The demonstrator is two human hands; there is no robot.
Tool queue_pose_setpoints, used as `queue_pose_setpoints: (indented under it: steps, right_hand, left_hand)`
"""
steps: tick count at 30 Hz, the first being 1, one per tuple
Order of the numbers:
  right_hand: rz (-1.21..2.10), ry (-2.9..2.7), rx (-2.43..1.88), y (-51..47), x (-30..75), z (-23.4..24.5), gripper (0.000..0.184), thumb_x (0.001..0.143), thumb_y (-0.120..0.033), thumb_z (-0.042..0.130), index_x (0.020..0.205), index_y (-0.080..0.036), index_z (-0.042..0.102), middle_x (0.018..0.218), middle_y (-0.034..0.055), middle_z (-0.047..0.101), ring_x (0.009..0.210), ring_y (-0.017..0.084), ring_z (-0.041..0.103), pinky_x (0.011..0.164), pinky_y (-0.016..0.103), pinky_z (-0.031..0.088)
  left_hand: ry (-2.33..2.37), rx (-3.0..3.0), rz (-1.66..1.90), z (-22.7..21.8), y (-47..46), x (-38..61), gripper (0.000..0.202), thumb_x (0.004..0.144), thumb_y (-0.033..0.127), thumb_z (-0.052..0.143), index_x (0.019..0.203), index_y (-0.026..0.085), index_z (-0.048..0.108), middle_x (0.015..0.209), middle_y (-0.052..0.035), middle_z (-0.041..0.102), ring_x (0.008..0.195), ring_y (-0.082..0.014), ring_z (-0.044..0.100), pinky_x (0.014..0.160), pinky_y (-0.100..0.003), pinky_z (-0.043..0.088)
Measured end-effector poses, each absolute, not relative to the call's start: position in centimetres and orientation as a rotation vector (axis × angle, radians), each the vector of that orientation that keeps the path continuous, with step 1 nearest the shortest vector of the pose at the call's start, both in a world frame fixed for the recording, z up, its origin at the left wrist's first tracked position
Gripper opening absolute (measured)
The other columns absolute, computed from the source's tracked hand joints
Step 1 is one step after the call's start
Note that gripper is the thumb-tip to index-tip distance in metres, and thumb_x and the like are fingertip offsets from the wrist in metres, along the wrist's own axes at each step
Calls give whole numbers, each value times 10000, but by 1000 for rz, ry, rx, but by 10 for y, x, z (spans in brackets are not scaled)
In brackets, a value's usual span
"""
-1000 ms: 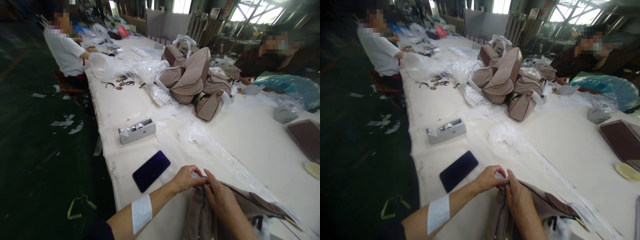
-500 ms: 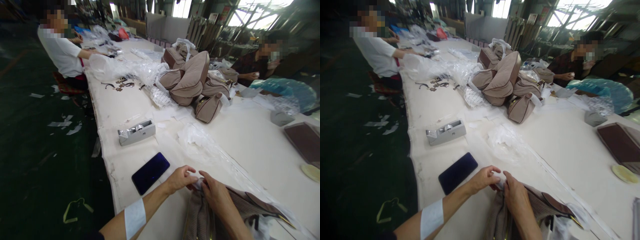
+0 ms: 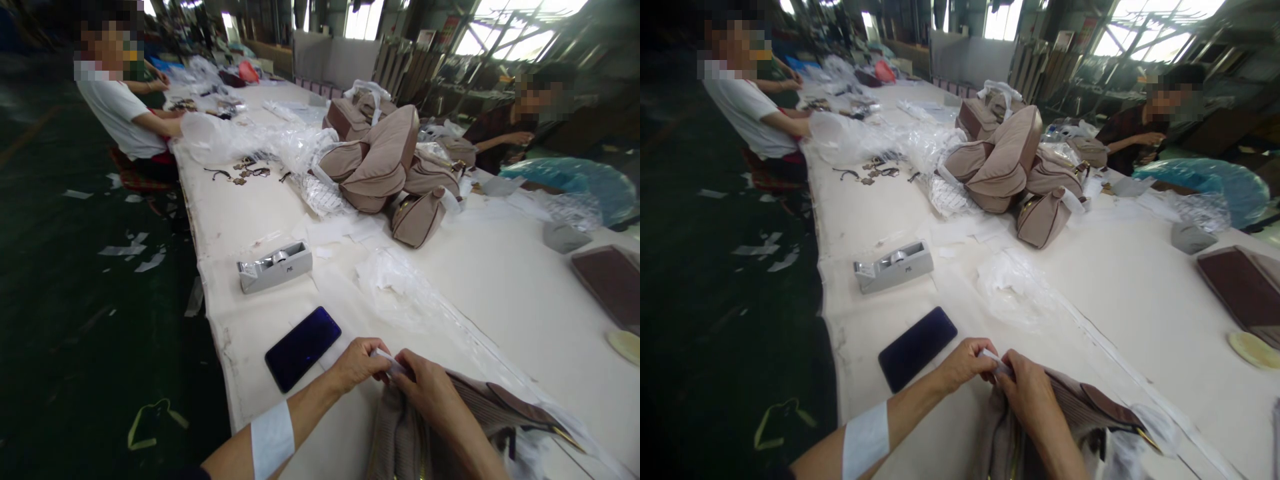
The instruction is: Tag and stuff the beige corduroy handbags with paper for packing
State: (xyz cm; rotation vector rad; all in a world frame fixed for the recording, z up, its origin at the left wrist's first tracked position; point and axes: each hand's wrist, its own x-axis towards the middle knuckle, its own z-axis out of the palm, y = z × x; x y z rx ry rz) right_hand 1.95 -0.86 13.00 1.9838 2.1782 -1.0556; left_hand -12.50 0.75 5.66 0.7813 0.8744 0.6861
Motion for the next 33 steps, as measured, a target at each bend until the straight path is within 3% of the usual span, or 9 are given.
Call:
queue_pose_setpoints:
  steps: [7, 10, 14, 20, 23, 26, 29, 31, 33]
  right_hand:
    - [-1015, 2190, 2043, -11, 20, 126, 157, 776, -333, 336, 729, -229, 443, 678, 44, 622, 662, 207, 590, 627, 310, 387]
    - [-1002, 2167, 2143, -12, 24, 121, 316, 773, -272, 288, 953, -170, 527, 864, 114, 671, 777, 221, 636, 713, 325, 434]
    - [-967, 2051, 2243, -11, 28, 114, 547, 762, -208, 223, 1243, -67, 440, 984, 161, 668, 815, 231, 662, 759, 353, 461]
    - [-1031, 2133, 2292, -14, 26, 118, 638, 779, -368, 213, 1240, -11, 472, 959, 177, 675, 817, 259, 659, 778, 386, 473]
    - [-1005, 2146, 2291, -16, 26, 121, 721, 763, -498, 324, 1255, 6, 475, 867, 158, 677, 800, 274, 640, 765, 395, 464]
    - [-1076, 2172, 2152, -14, 27, 121, 537, 744, -477, 377, 1032, -87, 605, 822, 128, 674, 747, 256, 621, 727, 375, 444]
    - [-1116, 2134, 2110, -9, 28, 118, 298, 744, -424, 351, 705, -199, 543, 687, 80, 642, 658, 226, 594, 644, 339, 409]
    - [-1074, 2106, 2163, -7, 29, 116, 267, 742, -409, 341, 728, -205, 513, 674, 74, 630, 650, 223, 588, 637, 336, 403]
    - [-1082, 2122, 2180, -6, 29, 116, 338, 743, -405, 331, 882, -174, 534, 805, 100, 661, 736, 227, 612, 694, 338, 420]
  left_hand:
    - [824, 868, 632, 62, 9, -136, 252, 595, 281, 690, 777, 117, 632, 569, 21, 603, 535, -90, 555, 552, -209, 393]
    - [821, 879, 573, 64, 12, -134, 189, 581, 227, 662, 730, 114, 631, 543, 20, 598, 514, -92, 544, 533, -210, 384]
    - [816, 864, 519, 62, 9, -126, 198, 551, 205, 660, 726, 113, 641, 509, 26, 591, 477, -96, 527, 498, -211, 378]
    - [849, 804, 616, 52, 4, -115, 164, 561, 207, 616, 694, 114, 639, 486, 37, 563, 455, -86, 499, 482, -208, 378]
    - [886, 735, 656, 48, 3, -112, 151, 550, 236, 588, 652, 125, 599, 468, 40, 541, 428, -86, 484, 457, -208, 369]
    - [904, 684, 679, 49, 3, -111, 161, 545, 255, 583, 641, 126, 586, 468, 36, 542, 413, -81, 473, 448, -207, 365]
    - [900, 666, 690, 52, 3, -112, 175, 534, 270, 611, 623, 123, 581, 487, 30, 552, 416, -76, 470, 452, -207, 376]
    - [892, 665, 695, 53, 4, -113, 188, 534, 279, 620, 628, 121, 585, 501, 28, 556, 427, -77, 476, 460, -208, 388]
    - [878, 670, 695, 53, 5, -114, 207, 537, 286, 629, 652, 116, 599, 525, 23, 569, 441, -78, 484, 472, -210, 400]
